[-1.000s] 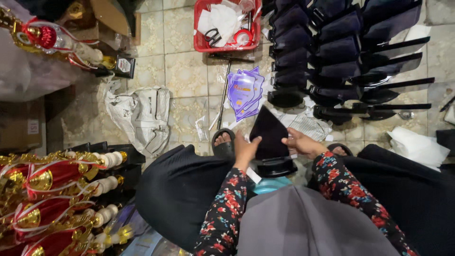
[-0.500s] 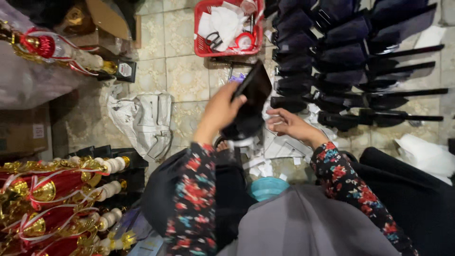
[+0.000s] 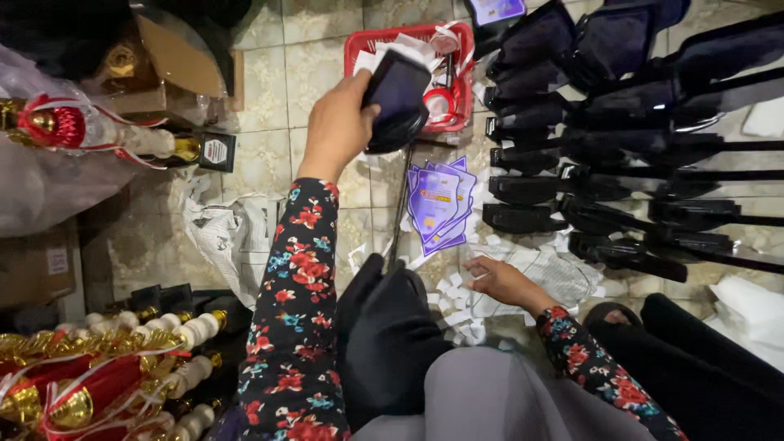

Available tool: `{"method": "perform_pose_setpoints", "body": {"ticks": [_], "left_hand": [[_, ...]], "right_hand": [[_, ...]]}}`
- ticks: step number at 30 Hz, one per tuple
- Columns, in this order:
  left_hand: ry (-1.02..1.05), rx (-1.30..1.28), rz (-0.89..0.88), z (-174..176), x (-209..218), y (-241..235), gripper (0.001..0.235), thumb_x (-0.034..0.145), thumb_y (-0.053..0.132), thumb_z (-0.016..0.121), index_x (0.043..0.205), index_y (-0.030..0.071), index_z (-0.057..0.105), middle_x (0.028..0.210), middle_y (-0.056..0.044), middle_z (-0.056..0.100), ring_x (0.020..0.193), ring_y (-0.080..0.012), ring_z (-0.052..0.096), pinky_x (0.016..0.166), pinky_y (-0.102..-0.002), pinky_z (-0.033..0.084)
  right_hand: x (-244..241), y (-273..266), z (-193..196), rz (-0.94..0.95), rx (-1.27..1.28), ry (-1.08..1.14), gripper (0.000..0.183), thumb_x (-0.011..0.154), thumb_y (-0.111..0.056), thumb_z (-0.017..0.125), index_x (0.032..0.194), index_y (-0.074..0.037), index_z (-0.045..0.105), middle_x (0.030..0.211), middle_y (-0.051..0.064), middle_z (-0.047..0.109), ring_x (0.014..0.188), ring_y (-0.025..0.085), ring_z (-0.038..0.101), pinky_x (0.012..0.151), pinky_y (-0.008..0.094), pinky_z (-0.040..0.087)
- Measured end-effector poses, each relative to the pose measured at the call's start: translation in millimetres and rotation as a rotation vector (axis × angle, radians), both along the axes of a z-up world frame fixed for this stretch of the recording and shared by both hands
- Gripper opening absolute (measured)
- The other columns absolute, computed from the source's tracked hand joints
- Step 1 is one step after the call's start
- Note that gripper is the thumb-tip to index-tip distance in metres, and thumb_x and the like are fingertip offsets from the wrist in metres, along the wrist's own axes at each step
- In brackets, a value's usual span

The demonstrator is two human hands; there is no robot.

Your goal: The person sits on the floor and assembles trophies by peeling backing from purple stickers and applying them to black trophy bases. They handle the sticker sheets, the bases, and a white cloth, placing the finished trophies in a row.

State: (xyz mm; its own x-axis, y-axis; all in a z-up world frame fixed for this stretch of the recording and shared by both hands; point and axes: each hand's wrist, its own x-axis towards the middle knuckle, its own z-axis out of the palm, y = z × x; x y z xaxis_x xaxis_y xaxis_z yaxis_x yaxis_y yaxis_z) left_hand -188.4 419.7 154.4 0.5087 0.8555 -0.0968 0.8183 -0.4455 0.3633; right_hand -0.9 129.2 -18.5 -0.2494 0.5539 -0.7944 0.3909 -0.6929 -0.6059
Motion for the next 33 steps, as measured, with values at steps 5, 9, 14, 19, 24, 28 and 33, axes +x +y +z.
{"method": "perform_pose_setpoints", "body": {"ticks": [5,9,14,19,24,28,33], "left_hand": [[-0.099,-0.083,-0.030,5,-10,16,0.026,0.079,0.017,0.063,0.099,0.008,0.049,0.090,-0.016,0.062,0.080,-0.0423,0.056,0.063,-0.047,0.040],[-0.048,-0.230,0.010,2,-38,-2,0.043,0.083,0.020,0.065,0.121,0.005,0.052,0.110,-0.023,0.061,0.099,-0.0468,0.057,0.081,-0.060,0.044],[0.164,-0.319,0.033,-43,-83,-17,0.045,0.083,0.019,0.064,0.124,0.006,0.052,0.111,-0.020,0.062,0.103,-0.0417,0.058,0.086,-0.055,0.045],[0.159,-0.354,0.028,-110,-116,-25,0.028,0.083,0.014,0.059,0.110,0.013,0.050,0.101,-0.014,0.058,0.096,-0.0401,0.060,0.081,-0.052,0.049],[0.037,-0.292,0.038,-142,-130,-20,0.023,0.083,0.002,0.054,0.101,0.013,0.045,0.092,-0.012,0.051,0.086,-0.0415,0.060,0.072,-0.050,0.052],[-0.019,-0.276,0.085,-161,-136,-18,0.025,0.081,0.001,0.057,0.100,0.012,0.046,0.089,-0.012,0.050,0.084,-0.0421,0.060,0.067,-0.050,0.053],[0.043,-0.288,0.172,-153,-128,-21,0.028,0.082,0.001,0.055,0.106,0.014,0.047,0.093,-0.012,0.053,0.085,-0.0419,0.062,0.071,-0.052,0.053]], "right_hand": [[-9,-5,-47,-0.052,0.109,-0.109,0.037,0.080,-0.030,0.067,0.116,-0.024,0.062,0.113,0.007,0.067,0.096,0.019,0.069,0.082,0.031,0.051],[-24,12,-96,0.189,0.275,-0.388,0.038,0.081,-0.032,0.059,0.119,-0.037,0.054,0.105,0.011,0.066,0.098,0.032,0.065,0.086,0.043,0.053],[-38,66,-123,0.352,0.651,-0.681,0.047,0.079,-0.028,0.064,0.124,-0.022,0.049,0.102,0.011,0.060,0.092,0.031,0.065,0.078,0.042,0.055],[-29,134,-131,0.362,0.593,-0.612,0.052,0.079,-0.014,0.063,0.127,-0.014,0.045,0.125,0.019,0.048,0.107,0.040,0.057,0.086,0.045,0.053],[-30,159,-121,0.329,0.599,-0.632,0.072,0.073,-0.016,0.073,0.134,-0.002,0.038,0.132,0.028,0.037,0.116,0.049,0.047,0.095,0.050,0.047],[-42,158,-117,0.352,0.551,-0.822,0.077,0.067,-0.020,0.078,0.132,-0.005,0.041,0.124,0.020,0.043,0.108,0.038,0.053,0.083,0.044,0.055],[-37,160,-151,0.428,0.616,-0.919,0.078,0.060,-0.027,0.083,0.125,-0.009,0.044,0.114,0.013,0.048,0.101,0.031,0.055,0.075,0.039,0.058]]}}
